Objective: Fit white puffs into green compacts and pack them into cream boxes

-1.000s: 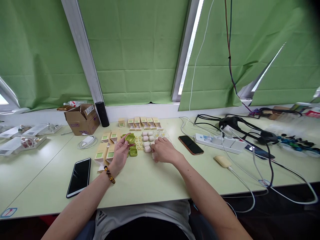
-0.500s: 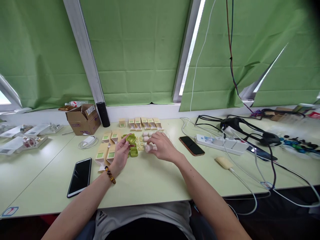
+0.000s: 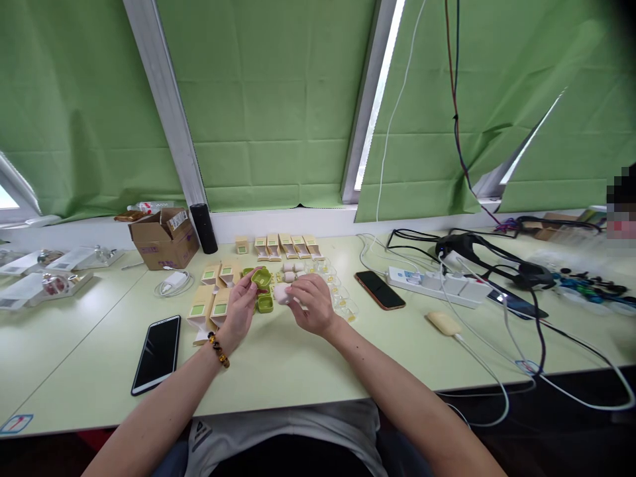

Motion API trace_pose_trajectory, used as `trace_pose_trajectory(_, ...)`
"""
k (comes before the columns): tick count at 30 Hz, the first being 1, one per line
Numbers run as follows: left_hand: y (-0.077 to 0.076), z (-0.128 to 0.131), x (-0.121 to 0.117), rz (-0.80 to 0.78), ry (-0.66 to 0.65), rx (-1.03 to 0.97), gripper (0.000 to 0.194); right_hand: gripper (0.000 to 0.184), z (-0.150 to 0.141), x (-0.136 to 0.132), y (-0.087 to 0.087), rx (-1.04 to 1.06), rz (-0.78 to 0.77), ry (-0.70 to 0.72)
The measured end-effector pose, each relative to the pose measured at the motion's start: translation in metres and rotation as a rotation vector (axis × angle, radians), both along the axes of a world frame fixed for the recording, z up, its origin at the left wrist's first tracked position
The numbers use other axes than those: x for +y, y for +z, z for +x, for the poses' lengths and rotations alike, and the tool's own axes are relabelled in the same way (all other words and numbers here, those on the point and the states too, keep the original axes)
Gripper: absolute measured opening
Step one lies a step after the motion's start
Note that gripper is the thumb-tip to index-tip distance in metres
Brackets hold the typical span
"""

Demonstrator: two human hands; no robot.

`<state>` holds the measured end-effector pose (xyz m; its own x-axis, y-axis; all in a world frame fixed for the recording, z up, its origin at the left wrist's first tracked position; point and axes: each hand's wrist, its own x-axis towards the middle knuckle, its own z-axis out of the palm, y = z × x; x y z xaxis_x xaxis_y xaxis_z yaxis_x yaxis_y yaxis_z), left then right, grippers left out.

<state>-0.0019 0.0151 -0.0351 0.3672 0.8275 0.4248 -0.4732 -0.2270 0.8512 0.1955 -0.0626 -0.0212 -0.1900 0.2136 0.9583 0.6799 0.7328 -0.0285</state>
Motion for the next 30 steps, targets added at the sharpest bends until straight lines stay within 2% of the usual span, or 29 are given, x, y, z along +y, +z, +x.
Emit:
trace_pose_trajectory(2,-0.001,0.0,0.0,-0.005,0.008,0.001,0.044,0.032,-0.009,-0.003,0.001,0.163,-0.055,0.07)
trace_pose_trajectory(5,-0.001,0.0,0.001,-0.014,0.001,0.001,0.045,0.031,-0.019,-0.004,0.003,0.456,-0.337,0.189)
trace_pose_trajectory(8,-0.002,-0.001,0.001,-0.005,-0.003,0.01,0.045,0.041,-0.02,0.0,0.003,0.732,-0.612,0.386)
trace_pose_trajectory(12,0.0,-0.002,-0.001,0.005,0.0,0.032,0.045,0.045,-0.015,0.008,0.006,0.954,-0.813,0.575)
trace_pose_trajectory(17,0.0,-0.002,-0.003,-0.006,-0.015,0.05,0.049,0.047,-0.013,0.009,0.009,1.1,-0.89,0.682)
trace_pose_trajectory(22,0.0,-0.001,-0.003,0.004,-0.027,0.048,0.052,0.045,-0.014,0.008,0.009,1.114,-0.891,0.709)
trace_pose_trajectory(25,0.0,0.0,-0.003,0.003,-0.038,0.04,0.055,0.049,-0.015,0.008,0.008,1.106,-0.822,0.651)
trace_pose_trajectory(30,0.0,0.002,-0.002,0.044,0.003,0.054,0.056,0.045,-0.019,0.008,0.008,0.972,-0.73,0.498)
